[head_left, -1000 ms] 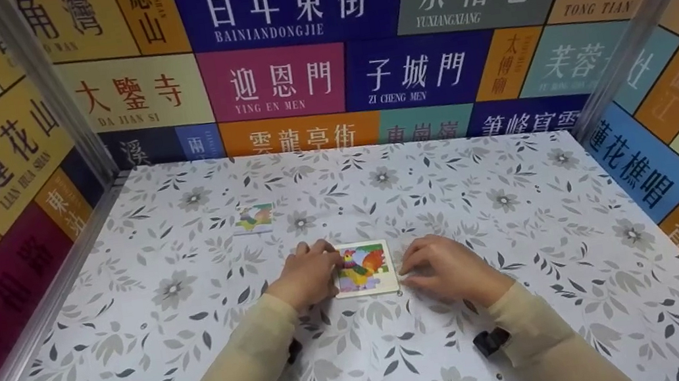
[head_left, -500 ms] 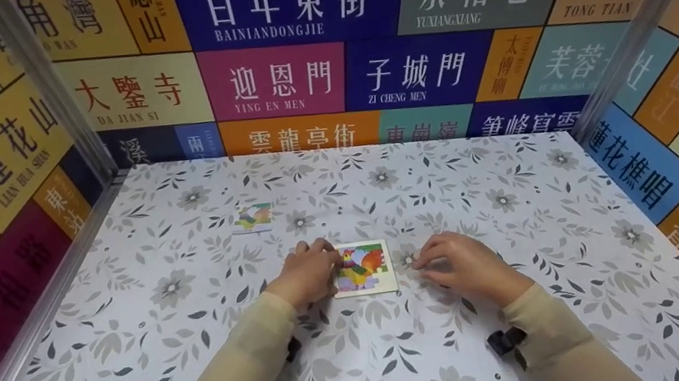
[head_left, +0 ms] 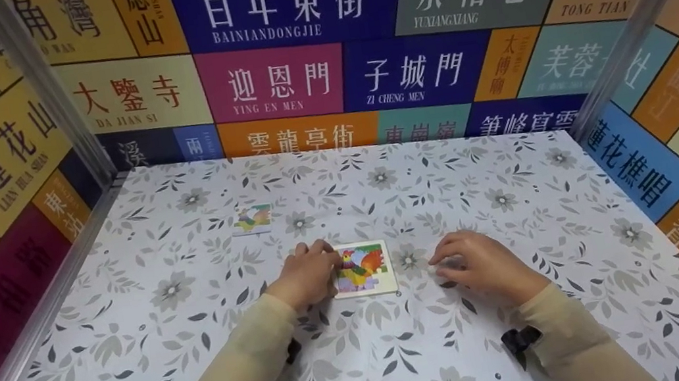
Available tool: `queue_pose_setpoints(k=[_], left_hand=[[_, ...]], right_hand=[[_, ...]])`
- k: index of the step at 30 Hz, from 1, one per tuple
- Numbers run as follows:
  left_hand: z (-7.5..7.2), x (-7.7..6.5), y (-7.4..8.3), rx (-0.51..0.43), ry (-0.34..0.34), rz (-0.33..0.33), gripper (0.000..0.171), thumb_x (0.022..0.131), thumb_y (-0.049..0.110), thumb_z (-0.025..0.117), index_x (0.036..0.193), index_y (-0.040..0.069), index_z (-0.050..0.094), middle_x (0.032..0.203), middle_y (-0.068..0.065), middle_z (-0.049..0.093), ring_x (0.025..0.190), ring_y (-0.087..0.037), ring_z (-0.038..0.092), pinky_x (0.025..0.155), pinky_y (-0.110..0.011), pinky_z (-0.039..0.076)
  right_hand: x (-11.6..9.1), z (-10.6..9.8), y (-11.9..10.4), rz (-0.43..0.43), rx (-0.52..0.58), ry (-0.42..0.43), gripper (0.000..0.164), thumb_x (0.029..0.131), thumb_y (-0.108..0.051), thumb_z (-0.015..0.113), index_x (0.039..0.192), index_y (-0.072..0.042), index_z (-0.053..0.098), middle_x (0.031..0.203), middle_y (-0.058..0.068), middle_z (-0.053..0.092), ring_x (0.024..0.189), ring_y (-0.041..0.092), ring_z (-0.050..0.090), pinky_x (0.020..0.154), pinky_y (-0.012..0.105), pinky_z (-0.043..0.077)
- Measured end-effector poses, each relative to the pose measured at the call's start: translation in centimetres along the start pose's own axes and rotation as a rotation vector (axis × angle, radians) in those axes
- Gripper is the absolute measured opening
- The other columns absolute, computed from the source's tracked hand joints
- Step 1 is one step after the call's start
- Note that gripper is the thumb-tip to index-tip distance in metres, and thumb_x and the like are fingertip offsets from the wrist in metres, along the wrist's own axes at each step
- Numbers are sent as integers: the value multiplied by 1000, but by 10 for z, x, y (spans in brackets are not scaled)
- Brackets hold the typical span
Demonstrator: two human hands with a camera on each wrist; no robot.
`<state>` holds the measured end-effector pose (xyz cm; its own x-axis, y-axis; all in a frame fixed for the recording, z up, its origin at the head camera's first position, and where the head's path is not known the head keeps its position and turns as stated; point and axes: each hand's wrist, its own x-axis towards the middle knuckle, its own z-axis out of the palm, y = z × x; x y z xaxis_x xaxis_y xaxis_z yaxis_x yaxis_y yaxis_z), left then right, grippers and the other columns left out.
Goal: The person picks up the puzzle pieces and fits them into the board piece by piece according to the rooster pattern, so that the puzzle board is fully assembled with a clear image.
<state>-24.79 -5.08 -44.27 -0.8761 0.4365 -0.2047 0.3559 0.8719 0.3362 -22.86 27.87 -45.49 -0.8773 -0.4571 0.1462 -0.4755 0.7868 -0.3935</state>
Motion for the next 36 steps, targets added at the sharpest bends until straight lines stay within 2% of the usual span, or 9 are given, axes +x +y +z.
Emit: queue_pose_setpoints(k=[14, 23, 32, 36], left_hand=[[0, 0, -1, 16, -16, -7, 45, 90, 16, 78, 134, 21, 69, 151, -5, 50, 132, -32, 45, 114, -51, 39], [1, -1, 1, 17, 26, 27, 44, 89, 12, 78, 133, 18, 69, 149, -7, 52, 129, -34, 46, 111, -54, 40], [0, -2, 1, 6, 8, 6, 45, 91, 12, 75, 134, 21, 69, 149, -6, 51, 131, -33, 46, 114, -52, 39], [0, -1, 0, 6, 4, 4, 45, 91, 13, 75, 135, 21, 68, 150, -6, 51, 132, -33, 46, 114, -53, 38]], right_hand=[[-13, -9, 10, 46, 10, 17, 14, 88, -19, 82, 102, -16, 81, 110, -1, 71, 108, 24, 66, 100, 49, 52], [-18, -14, 17, 66, 13, -2, 14, 87, -18, 82, 102, -17, 82, 107, -1, 73, 107, 25, 67, 99, 50, 52], [-24, -15, 21, 101, -17, -43, 21, 86, -22, 84, 106, -18, 80, 104, -3, 72, 97, 21, 67, 89, 44, 54], [-27, -15, 22, 119, -21, -52, 23, 85, -24, 85, 107, -20, 80, 106, -3, 72, 100, 22, 67, 92, 46, 54]])
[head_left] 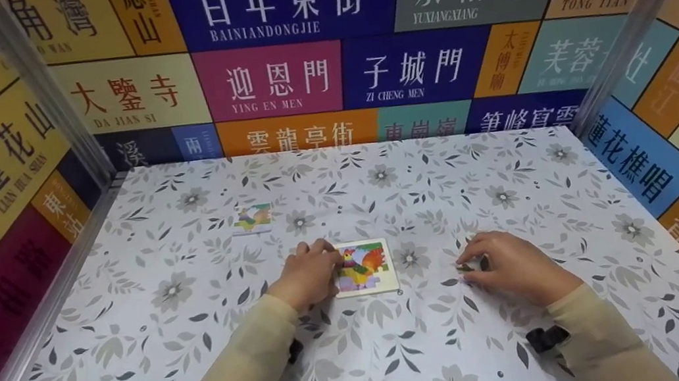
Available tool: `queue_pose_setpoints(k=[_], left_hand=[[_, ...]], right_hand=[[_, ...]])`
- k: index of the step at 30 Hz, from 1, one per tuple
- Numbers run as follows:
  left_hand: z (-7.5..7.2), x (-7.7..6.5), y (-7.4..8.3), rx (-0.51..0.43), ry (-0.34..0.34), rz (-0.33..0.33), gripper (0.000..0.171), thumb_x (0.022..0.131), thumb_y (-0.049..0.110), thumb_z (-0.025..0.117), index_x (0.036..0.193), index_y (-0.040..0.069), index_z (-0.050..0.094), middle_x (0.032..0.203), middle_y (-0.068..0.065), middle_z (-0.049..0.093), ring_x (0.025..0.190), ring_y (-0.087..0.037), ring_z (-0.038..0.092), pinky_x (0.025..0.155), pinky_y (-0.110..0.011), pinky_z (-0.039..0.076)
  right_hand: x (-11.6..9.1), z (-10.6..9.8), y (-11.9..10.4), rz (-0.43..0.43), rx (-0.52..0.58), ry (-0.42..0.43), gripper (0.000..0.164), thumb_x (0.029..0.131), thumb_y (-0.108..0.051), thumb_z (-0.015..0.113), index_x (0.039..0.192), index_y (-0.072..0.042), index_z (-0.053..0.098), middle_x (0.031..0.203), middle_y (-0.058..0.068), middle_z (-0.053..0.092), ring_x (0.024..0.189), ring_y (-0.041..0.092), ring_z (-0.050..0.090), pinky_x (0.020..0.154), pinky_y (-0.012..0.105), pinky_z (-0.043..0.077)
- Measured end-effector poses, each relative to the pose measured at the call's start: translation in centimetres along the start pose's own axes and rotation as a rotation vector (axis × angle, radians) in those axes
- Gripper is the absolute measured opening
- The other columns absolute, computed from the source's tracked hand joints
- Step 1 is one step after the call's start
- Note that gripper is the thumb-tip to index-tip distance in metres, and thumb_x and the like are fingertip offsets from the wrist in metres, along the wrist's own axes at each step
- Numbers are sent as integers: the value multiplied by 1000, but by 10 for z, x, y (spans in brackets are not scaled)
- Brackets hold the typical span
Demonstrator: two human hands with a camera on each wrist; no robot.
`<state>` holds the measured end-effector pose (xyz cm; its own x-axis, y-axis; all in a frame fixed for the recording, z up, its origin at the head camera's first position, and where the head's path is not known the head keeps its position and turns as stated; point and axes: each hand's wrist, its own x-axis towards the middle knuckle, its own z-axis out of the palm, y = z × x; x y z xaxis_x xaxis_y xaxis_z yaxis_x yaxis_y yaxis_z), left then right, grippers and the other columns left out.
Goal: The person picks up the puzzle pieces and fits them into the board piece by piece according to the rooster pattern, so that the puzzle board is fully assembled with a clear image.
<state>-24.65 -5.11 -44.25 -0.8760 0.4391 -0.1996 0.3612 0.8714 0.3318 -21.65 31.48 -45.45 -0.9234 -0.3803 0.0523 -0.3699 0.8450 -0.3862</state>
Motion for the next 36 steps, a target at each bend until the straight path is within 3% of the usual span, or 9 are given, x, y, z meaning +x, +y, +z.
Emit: queue_pose_setpoints(k=[6, 11, 17, 25, 36], left_hand=[[0, 0, -1, -2, -1, 3, 46, 91, 14, 76, 135, 20, 68, 150, -6, 50, 133, -33, 46, 114, -53, 38], [0, 0, 0, -8, -2, -4, 46, 90, 14, 76, 135, 21, 68, 150, -6, 50, 133, -33, 46, 115, -53, 38], [1, -1, 2, 21, 5, 7, 43, 91, 14, 78, 133, 18, 68, 150, -7, 50, 131, -34, 45, 113, -54, 39], [2, 1, 2, 45, -13, -8, 43, 92, 17, 77, 134, 19, 68, 150, -6, 50, 133, -33, 45, 114, -53, 39], [2, 1, 1, 35, -6, -3, 43, 93, 17, 77, 135, 18, 68, 150, -7, 51, 132, -34, 46, 114, -53, 39]], right_hand=[[-3, 0, 2, 1, 2, -8, 21, 86, -23, 84, 106, -20, 81, 108, -4, 74, 111, 25, 68, 102, 50, 52], [-6, -1, 5, -40, 30, -16, 18, 86, -21, 83, 104, -20, 82, 101, -7, 73, 99, 17, 68, 91, 39, 54], [-7, 0, 9, -112, 64, -12, 14, 86, -14, 83, 99, -16, 83, 96, -5, 74, 86, 18, 67, 76, 28, 53], [-7, 1, 7, -58, 15, 6, 10, 85, -19, 84, 95, -21, 83, 88, -10, 73, 76, 13, 64, 68, 25, 50], [-3, 5, 3, -67, 13, 51, 8, 84, -19, 85, 90, -24, 83, 89, -13, 73, 83, 11, 67, 77, 31, 54]])
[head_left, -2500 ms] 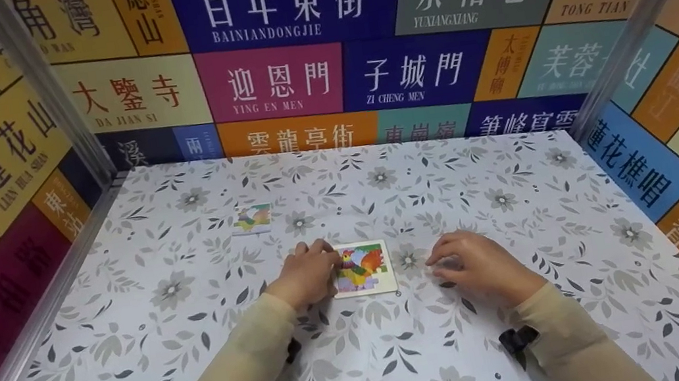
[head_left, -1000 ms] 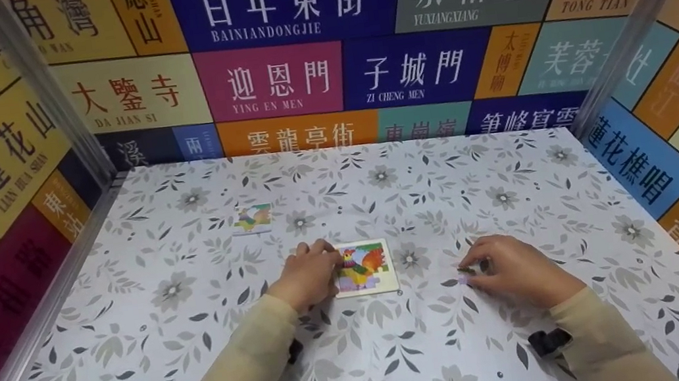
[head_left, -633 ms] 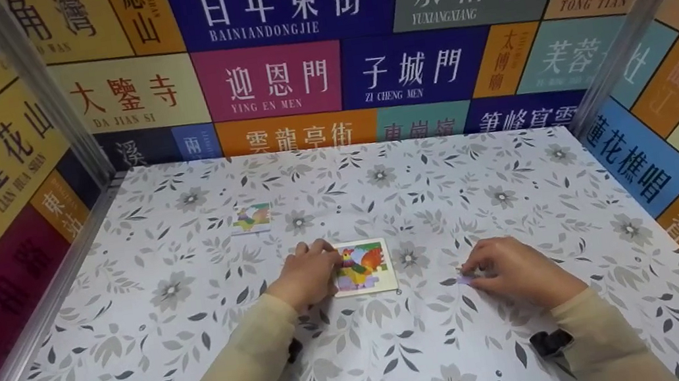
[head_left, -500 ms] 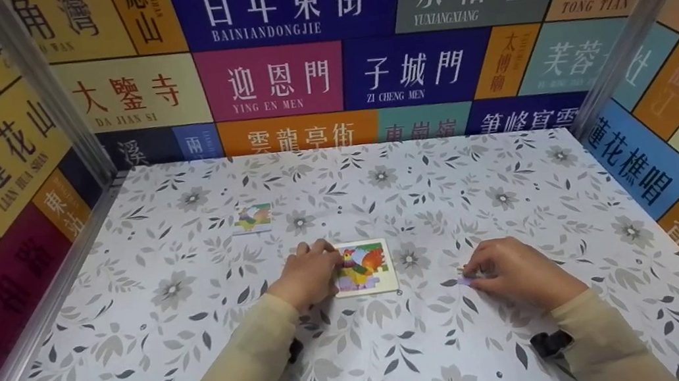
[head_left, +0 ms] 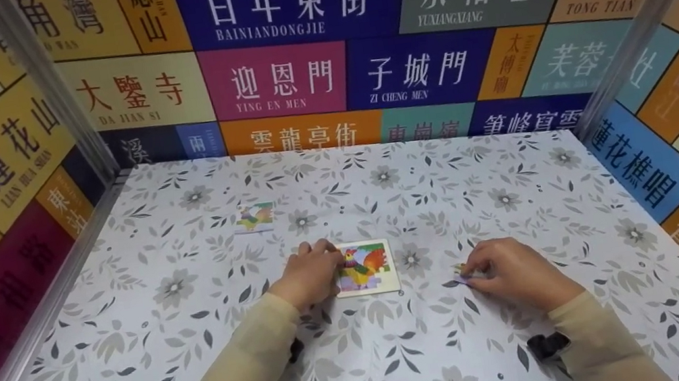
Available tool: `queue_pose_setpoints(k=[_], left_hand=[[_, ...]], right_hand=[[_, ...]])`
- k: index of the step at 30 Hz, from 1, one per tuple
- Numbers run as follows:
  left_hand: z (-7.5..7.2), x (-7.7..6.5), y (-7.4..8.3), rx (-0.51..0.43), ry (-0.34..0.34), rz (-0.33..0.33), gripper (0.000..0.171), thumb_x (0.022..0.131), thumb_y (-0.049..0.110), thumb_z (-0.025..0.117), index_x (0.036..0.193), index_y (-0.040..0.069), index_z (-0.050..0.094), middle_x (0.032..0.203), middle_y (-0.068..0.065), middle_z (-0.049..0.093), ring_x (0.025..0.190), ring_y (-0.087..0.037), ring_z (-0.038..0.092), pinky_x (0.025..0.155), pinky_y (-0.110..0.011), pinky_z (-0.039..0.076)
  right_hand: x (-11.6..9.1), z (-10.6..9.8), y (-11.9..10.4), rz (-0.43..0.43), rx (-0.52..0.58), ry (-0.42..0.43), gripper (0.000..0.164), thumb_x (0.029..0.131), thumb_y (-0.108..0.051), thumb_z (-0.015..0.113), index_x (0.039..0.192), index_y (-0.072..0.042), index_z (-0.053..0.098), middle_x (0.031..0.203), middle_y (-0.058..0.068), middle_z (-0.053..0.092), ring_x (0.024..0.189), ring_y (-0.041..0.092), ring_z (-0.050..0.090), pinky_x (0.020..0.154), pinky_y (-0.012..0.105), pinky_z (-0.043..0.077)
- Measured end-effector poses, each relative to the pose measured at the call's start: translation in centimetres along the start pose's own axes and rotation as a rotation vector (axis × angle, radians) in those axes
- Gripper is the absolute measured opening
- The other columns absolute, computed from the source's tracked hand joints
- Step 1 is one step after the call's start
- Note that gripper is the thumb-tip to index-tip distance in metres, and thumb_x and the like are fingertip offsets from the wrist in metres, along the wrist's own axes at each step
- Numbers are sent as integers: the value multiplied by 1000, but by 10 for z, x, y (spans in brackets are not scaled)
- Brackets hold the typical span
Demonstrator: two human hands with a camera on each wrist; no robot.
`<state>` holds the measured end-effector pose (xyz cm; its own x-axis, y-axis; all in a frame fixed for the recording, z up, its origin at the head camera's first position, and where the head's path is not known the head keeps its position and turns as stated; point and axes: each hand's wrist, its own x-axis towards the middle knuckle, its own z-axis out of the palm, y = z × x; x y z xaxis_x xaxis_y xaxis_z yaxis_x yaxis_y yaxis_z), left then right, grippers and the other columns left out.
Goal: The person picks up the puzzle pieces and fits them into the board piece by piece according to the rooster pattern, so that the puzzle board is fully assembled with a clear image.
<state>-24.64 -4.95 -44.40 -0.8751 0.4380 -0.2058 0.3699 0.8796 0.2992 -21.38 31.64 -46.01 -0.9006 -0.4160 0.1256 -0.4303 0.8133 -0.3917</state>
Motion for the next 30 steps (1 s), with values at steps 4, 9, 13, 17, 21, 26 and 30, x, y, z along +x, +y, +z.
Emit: queue_pose_setpoints(k=[4, 9, 13, 17, 21, 26, 30], left_hand=[[-1, 0, 0, -12, 4, 1, 43, 92, 16, 77, 134, 18, 68, 150, -7, 51, 133, -34, 46, 114, -53, 39], [-1, -2, 0, -2, 22, 19, 41, 91, 15, 78, 131, 18, 69, 149, -8, 52, 130, -34, 47, 110, -53, 42], [-1, -2, 0, -7, 24, 18, 42, 90, 14, 78, 131, 19, 70, 148, -8, 53, 129, -34, 47, 110, -53, 43], [-1, -2, 0, -12, 15, -6, 45, 91, 14, 77, 135, 21, 68, 149, -7, 51, 131, -33, 47, 113, -52, 41], [-1, -2, 0, -27, 8, -17, 46, 91, 13, 76, 136, 21, 67, 150, -7, 51, 133, -33, 46, 114, -52, 39], [-1, -1, 1, -43, 2, -22, 46, 92, 12, 75, 136, 21, 68, 150, -6, 51, 133, -32, 46, 114, -51, 40], [0, -1, 1, -13, 12, -11, 46, 91, 12, 75, 136, 20, 68, 149, -7, 52, 131, -33, 47, 112, -52, 41]], right_hand=[[2, 1, -3, -17, -2, 20, 8, 84, -18, 85, 91, -22, 83, 90, -11, 74, 84, 13, 68, 79, 34, 56], [2, 2, -6, 11, 1, 1, 11, 84, -20, 85, 94, -24, 83, 93, -12, 74, 89, 11, 68, 86, 38, 56], [2, 2, -8, 50, 21, -20, 13, 84, -20, 85, 96, -27, 82, 95, -14, 74, 93, 11, 67, 90, 40, 57], [4, 2, -10, 43, 29, -24, 13, 85, -20, 84, 96, -26, 82, 95, -14, 74, 93, 13, 68, 89, 41, 57], [4, 2, -11, 44, 20, -17, 13, 85, -22, 85, 96, -27, 82, 95, -14, 74, 91, 13, 67, 86, 39, 57], [3, 2, -11, 70, 11, -15, 14, 84, -25, 85, 97, -29, 82, 96, -14, 74, 90, 13, 67, 86, 40, 57], [4, 4, -14, 72, 13, -3, 15, 84, -23, 86, 96, -30, 82, 96, -14, 73, 89, 13, 67, 86, 40, 56]])
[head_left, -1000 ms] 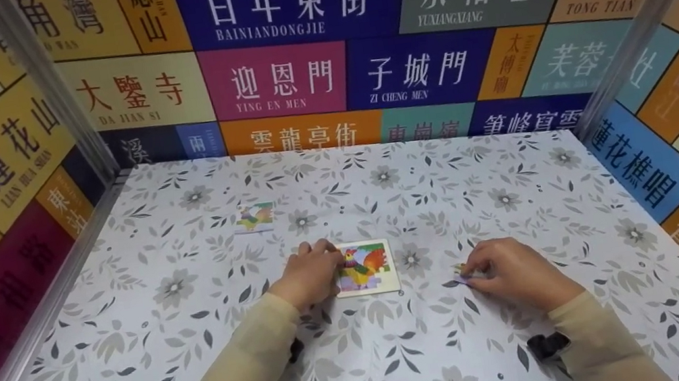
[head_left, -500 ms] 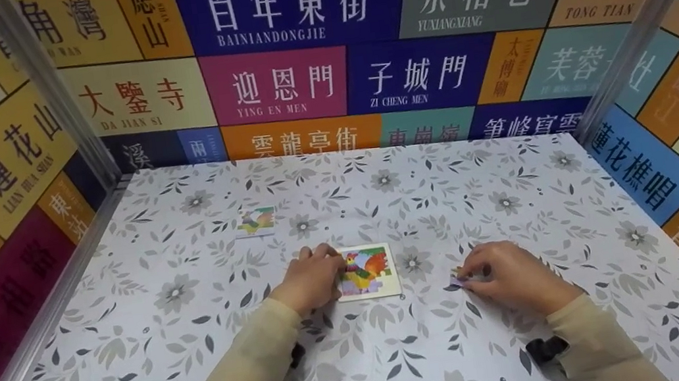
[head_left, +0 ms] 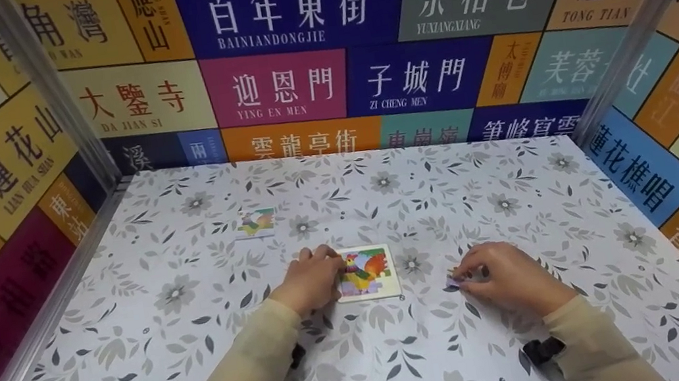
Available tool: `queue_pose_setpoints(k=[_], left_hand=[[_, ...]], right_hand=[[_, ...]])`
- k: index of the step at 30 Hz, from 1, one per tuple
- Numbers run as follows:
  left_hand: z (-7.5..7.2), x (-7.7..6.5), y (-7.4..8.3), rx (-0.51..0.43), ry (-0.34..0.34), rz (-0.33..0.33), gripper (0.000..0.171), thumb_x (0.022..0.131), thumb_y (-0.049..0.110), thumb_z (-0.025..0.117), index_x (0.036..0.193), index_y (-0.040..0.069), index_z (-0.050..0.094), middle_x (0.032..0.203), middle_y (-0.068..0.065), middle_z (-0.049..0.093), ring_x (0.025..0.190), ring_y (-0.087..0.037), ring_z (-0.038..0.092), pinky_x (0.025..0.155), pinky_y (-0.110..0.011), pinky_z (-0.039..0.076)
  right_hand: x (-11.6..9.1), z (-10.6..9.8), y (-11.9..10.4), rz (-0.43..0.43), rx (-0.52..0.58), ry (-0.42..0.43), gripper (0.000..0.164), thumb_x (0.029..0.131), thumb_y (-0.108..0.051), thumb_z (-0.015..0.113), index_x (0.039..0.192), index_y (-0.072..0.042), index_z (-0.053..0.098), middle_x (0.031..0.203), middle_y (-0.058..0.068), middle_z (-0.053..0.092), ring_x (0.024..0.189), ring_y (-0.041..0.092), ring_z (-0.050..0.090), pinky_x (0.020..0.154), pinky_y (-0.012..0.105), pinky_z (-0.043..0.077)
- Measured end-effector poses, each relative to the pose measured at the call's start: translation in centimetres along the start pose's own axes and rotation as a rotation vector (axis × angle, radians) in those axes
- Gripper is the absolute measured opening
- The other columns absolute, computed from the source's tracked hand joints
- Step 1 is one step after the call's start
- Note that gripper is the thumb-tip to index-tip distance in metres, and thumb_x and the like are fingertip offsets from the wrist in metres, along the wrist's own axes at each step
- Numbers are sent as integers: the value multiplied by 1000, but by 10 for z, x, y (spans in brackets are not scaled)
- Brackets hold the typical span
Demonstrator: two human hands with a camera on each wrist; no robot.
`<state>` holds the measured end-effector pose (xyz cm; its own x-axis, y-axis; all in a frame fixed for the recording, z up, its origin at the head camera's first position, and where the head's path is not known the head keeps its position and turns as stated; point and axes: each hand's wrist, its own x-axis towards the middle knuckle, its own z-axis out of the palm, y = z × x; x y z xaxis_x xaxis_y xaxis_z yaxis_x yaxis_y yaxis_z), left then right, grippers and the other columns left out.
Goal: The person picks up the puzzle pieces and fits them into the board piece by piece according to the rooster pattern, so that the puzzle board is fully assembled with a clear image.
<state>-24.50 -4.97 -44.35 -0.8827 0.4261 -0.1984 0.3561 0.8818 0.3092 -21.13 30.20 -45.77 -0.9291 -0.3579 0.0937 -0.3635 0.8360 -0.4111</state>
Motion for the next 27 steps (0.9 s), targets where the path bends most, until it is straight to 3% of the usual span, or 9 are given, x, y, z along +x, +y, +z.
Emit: queue_pose_setpoints(k=[4, 13, 27], left_hand=[[-1, 0, 0, 11, 9, 7, 45, 91, 12, 75, 135, 19, 68, 148, -7, 52, 130, -33, 47, 111, -52, 41], [-1, -3, 0, 49, 31, 41, 39, 92, 14, 76, 130, 18, 70, 145, -7, 54, 127, -35, 48, 106, -54, 45], [-2, -2, 0, 39, 7, 22, 43, 92, 15, 76, 134, 20, 68, 148, -6, 53, 131, -33, 48, 111, -52, 42]], right_hand=[[2, 0, -3, -16, -6, 5, 16, 84, -21, 85, 96, -30, 82, 96, -14, 73, 88, 13, 66, 83, 38, 55], [9, 4, -7, -123, -58, 29, 13, 85, -20, 83, 96, -27, 83, 96, -13, 75, 95, 13, 68, 94, 43, 55], [18, 10, -21, -154, -28, 36, 10, 86, -20, 83, 94, -26, 83, 93, -15, 73, 91, 8, 67, 89, 38, 56]])
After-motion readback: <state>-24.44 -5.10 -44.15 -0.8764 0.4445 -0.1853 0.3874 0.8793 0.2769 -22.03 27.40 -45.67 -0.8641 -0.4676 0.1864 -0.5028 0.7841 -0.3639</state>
